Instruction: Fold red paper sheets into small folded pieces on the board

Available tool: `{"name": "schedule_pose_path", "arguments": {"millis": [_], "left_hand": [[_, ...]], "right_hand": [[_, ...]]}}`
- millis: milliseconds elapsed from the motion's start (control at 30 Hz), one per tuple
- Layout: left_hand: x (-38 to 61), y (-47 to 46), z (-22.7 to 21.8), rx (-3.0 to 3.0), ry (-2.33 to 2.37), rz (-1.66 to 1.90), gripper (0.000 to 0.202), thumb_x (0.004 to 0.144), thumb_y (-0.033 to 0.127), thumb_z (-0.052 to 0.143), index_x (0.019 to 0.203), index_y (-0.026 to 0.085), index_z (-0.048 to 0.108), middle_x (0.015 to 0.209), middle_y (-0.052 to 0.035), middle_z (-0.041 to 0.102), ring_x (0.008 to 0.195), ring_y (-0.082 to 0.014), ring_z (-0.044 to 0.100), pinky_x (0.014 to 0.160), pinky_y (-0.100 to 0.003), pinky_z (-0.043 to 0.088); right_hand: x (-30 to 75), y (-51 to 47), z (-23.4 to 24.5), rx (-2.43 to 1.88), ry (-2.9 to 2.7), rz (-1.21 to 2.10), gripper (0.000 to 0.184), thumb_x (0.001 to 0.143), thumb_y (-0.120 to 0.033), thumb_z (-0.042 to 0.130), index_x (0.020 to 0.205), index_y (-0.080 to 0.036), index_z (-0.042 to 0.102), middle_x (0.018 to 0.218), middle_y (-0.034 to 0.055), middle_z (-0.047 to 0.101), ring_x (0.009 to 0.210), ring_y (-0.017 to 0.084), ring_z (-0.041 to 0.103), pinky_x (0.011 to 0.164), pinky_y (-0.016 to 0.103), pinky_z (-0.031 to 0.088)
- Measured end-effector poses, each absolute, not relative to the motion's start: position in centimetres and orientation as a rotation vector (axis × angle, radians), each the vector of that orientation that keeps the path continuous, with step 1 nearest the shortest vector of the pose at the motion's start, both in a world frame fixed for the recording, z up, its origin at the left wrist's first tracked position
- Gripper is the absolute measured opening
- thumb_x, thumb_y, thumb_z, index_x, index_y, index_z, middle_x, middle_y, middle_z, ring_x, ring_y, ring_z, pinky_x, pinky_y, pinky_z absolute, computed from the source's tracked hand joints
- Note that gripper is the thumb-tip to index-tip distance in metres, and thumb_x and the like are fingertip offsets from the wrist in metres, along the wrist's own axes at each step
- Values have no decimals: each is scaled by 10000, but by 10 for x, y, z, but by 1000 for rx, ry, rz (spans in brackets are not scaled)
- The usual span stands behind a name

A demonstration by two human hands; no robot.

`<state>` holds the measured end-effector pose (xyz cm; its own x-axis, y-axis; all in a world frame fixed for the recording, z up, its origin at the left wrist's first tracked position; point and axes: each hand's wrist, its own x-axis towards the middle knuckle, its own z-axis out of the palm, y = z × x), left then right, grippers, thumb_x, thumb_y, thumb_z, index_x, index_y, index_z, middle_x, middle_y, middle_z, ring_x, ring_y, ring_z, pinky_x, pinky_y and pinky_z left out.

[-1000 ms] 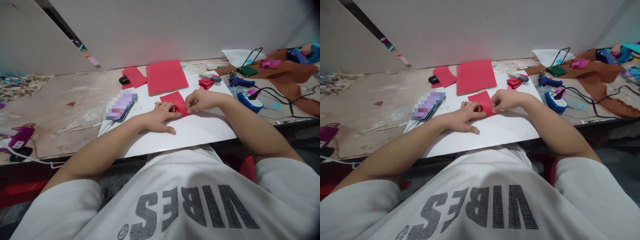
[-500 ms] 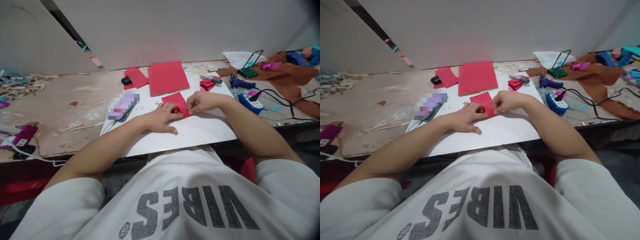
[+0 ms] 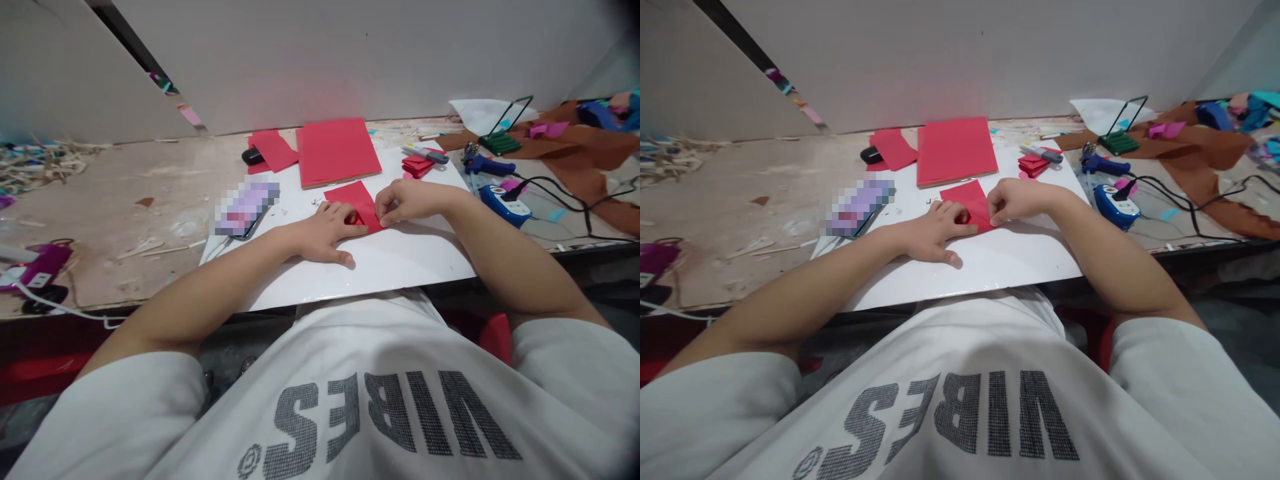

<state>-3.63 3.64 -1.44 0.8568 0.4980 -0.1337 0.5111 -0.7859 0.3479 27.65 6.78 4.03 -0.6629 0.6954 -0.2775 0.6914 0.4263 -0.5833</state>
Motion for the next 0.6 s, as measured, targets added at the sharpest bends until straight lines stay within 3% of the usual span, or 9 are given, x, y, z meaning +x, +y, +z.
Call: {"name": "schedule_pose_path", "arguments": {"millis": [133,267,333,433,500,600], "left_hand": [[-36,36,-11,2685,756,-41,1194,963,1192,610,1801,358,780,1591,-244,659,1468,-536,542,1367,-763,367],[-41,35,-2,2724,732,-23,1086,1016,1116,663,1760,340,816,1590,-253,693,1441,-525,611,1304,-693,466],[-45,36,1,2746,722,25,900,1098,979,700,1700,330,862,1572,-242,729,1421,-499,659,1264,-639,521],[-49,39,2,2739,731,144,561,1219,638,663,1595,318,928,1546,-203,796,1399,-428,727,1218,-551,583],[-51,43,-1,2709,748,221,479,1213,465,641,1530,301,960,1529,-182,837,1372,-386,772,1175,-505,616],[-50,46,-6,2697,772,322,416,1177,375,657,1396,274,996,1465,-167,892,1299,-355,831,1105,-470,645]], "right_hand": [[276,68,39,-1307,-2663,1065,353,879,-590,996,917,-256,890,1007,57,884,967,270,756,891,406,535],[276,68,38,-1310,-2669,1051,355,897,-597,985,908,-257,883,1007,60,882,958,266,746,882,408,526],[276,69,37,-1306,-2674,1029,325,903,-569,979,909,-257,886,994,59,877,946,266,743,874,412,521],[276,69,36,-1297,-2659,1041,317,899,-556,997,915,-258,889,998,64,881,942,275,754,866,420,527],[277,69,36,-1291,-2644,1068,340,897,-574,1009,908,-258,885,985,64,880,930,275,751,857,423,532],[277,69,36,-1302,-2637,1084,354,888,-582,1016,889,-259,873,932,54,861,902,269,740,839,420,533]]}}
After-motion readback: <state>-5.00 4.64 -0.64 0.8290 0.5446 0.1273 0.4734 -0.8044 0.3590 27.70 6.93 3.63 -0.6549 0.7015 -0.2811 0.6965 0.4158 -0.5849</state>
